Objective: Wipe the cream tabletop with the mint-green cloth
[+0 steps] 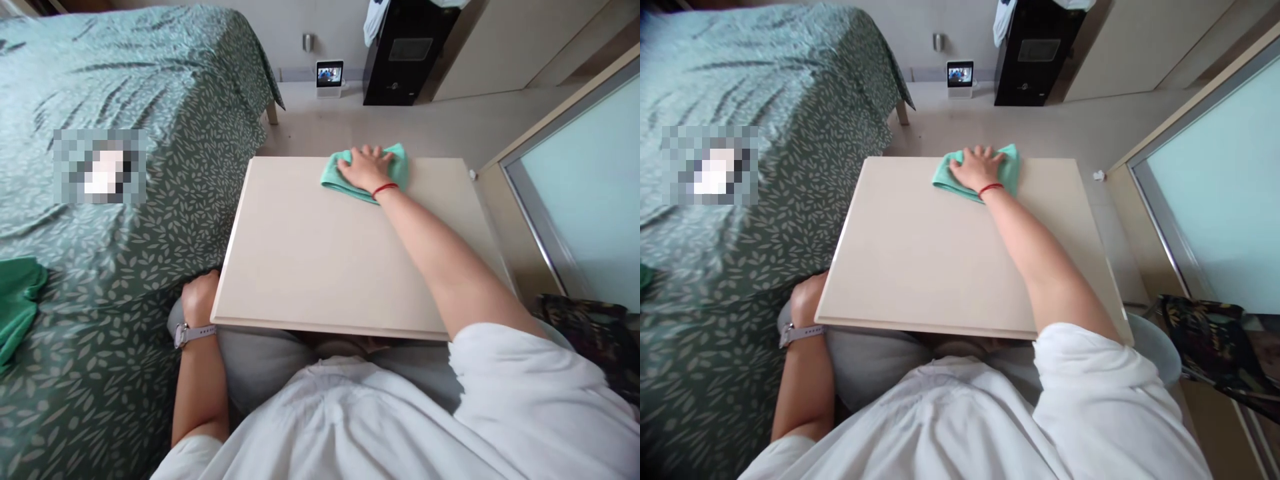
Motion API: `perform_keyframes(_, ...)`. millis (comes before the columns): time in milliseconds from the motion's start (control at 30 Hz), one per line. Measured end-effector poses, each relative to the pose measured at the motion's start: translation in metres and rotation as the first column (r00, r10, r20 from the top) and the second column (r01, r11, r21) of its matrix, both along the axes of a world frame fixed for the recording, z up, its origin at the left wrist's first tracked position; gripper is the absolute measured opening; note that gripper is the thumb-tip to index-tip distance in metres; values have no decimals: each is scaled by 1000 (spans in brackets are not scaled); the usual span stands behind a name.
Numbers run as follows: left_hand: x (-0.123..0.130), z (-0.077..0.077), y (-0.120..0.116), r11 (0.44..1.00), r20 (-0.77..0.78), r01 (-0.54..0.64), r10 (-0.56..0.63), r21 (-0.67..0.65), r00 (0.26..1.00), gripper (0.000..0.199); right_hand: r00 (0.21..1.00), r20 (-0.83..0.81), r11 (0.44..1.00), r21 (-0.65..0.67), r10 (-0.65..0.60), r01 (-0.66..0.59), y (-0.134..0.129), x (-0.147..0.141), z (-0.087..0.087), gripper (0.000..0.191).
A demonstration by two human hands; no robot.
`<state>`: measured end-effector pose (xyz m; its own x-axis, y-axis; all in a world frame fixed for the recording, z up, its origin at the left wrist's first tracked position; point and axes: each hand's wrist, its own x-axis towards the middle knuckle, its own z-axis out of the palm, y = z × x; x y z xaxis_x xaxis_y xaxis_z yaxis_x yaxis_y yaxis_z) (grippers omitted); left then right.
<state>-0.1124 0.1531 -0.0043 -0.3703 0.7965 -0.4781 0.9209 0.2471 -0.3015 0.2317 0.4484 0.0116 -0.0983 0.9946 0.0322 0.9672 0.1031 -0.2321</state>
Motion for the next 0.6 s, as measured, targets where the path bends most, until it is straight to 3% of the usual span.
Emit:
perform_keyframes(133, 4, 4, 2, 1000, 6, -17, 17, -21, 1000, 40, 963, -89, 966, 73, 255, -249, 17, -94, -10, 67)
perform_keyframes(300, 5, 3, 1, 1000, 19, -25, 25, -10, 1000, 42, 886, -9, 886, 18, 464, -464, 8, -177, 5, 73)
perform_keyframes(400, 4, 2, 2, 999, 27, -34, 34, -17, 999, 44, 797, 26, 797, 17, 604, -604, -8, -195, 15, 74)
perform_keyframes(467, 3, 0, 3, 999, 22, -40, 40, -7, 999, 46, 744, 27, 744, 10, 668, -669, -24, -198, 19, 64)
perform_keyframes(600, 2, -4, 3, 999, 10, -19, 18, 27, 1000, 43, 609, 49, 610, -12, 792, -792, -72, -198, 18, 54)
